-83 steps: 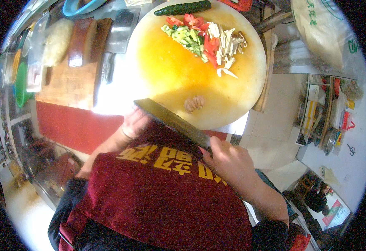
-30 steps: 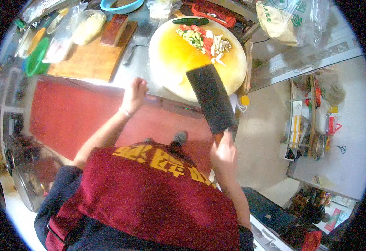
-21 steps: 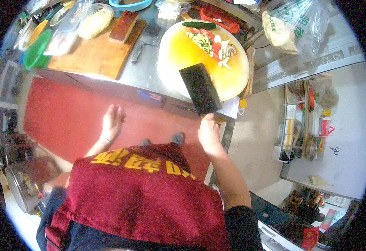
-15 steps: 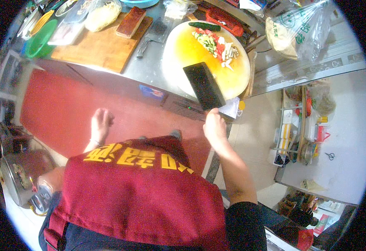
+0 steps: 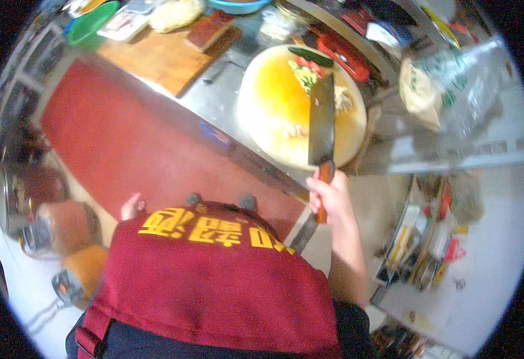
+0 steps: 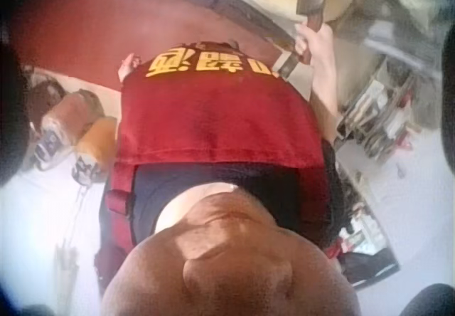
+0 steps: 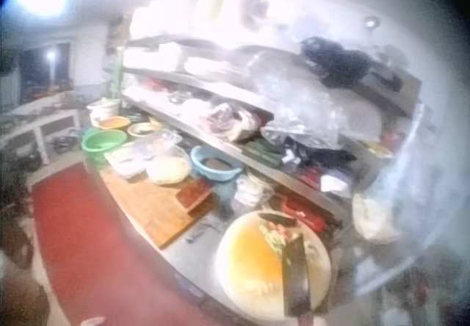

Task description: The person chops garlic on a cutting board using a cleaver, then adds bean sprouts to a pot on the stove. The person also scoops powders and liquids into a green bowl and adds water from the sink.

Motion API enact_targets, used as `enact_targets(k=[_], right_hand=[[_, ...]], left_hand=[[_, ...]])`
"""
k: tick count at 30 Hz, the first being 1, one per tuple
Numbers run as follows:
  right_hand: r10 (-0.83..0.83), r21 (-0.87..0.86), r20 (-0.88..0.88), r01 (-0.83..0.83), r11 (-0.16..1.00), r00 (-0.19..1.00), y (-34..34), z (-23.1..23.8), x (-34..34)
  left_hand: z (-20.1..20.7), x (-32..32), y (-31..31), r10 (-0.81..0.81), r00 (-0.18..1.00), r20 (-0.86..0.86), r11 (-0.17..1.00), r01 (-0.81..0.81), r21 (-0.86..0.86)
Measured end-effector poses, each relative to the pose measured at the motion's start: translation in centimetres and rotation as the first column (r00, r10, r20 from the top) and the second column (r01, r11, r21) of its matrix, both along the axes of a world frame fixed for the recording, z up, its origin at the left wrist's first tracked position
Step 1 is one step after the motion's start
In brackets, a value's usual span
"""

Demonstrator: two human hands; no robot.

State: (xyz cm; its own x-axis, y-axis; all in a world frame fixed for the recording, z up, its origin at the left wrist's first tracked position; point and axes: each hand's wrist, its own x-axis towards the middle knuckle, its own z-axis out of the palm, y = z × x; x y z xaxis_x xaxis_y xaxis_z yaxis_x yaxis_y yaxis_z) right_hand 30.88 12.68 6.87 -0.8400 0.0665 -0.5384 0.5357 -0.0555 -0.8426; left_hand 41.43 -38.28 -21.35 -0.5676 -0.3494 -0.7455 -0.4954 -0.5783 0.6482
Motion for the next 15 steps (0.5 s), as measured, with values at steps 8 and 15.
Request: enact_targets(k=[8,15], right_hand=[[0.059,0.068,-0.012,-0.058,0.996,0.998,3.1,1.2,-1.8],[0.41,0.039,-0.094,-0.408,0.912,0.907,4.8,2.4,-6.2]], left_hand=[[0.6,13.7,12.3,0.526,0.814,0.245,0.836,-0.549,0.03],[-2.9,35.1,24.5,0.822,0.282,0.495,0.479,-0.813,-0.332]])
